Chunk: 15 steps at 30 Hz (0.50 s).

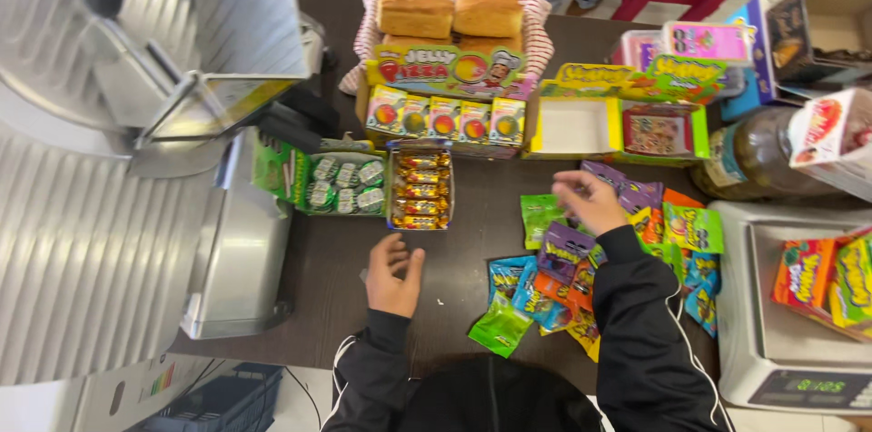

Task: The person organizes candy packets by hand on a counter, moving them into different containers and boxes.

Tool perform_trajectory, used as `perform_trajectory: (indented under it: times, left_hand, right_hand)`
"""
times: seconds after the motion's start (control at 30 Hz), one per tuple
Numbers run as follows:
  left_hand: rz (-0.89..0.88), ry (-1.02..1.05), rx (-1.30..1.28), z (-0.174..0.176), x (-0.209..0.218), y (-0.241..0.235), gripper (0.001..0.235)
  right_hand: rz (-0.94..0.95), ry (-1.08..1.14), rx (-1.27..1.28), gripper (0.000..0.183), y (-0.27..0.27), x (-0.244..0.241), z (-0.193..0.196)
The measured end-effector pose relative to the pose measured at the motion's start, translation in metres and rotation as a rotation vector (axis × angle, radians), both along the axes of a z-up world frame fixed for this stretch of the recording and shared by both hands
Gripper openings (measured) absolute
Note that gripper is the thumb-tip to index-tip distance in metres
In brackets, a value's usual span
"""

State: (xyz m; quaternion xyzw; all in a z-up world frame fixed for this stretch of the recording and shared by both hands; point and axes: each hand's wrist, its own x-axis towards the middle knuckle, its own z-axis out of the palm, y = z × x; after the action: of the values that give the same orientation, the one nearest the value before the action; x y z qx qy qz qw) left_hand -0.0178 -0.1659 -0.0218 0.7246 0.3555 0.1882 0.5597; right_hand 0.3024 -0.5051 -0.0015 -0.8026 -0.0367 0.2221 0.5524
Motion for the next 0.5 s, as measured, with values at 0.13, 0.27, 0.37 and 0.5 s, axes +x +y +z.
perform_trajectory:
  times: [0.13, 0.27, 0.37, 0.5]
  left_hand:
    - [-0.246, 0.013, 0.018, -0.016, 0.020, -0.045, 0.049]
    - [-0.600, 0.265, 0.024, -0.020, 0.035, -0.072, 0.058]
    - [-0.806, 0.413, 0.007, 0.013, 0.033, -0.090, 0.083]
    - [-1.146, 0.658, 0.114, 0.014, 0.028, -0.127, 0.153]
  right_hand:
    - [-0.096, -0.065, -0.051, 0.041, -0.046, 0.025, 0.011]
    - [0.071, -0.201, -0.373, 0.052, -0.063, 0.040, 0.009]
    - [0.215, -0.180, -0.394, 0.052, -0.077, 0.026, 0.025]
    - [0.368, -0.088, -0.327, 0.047, -0.121, 0.000, 0.053]
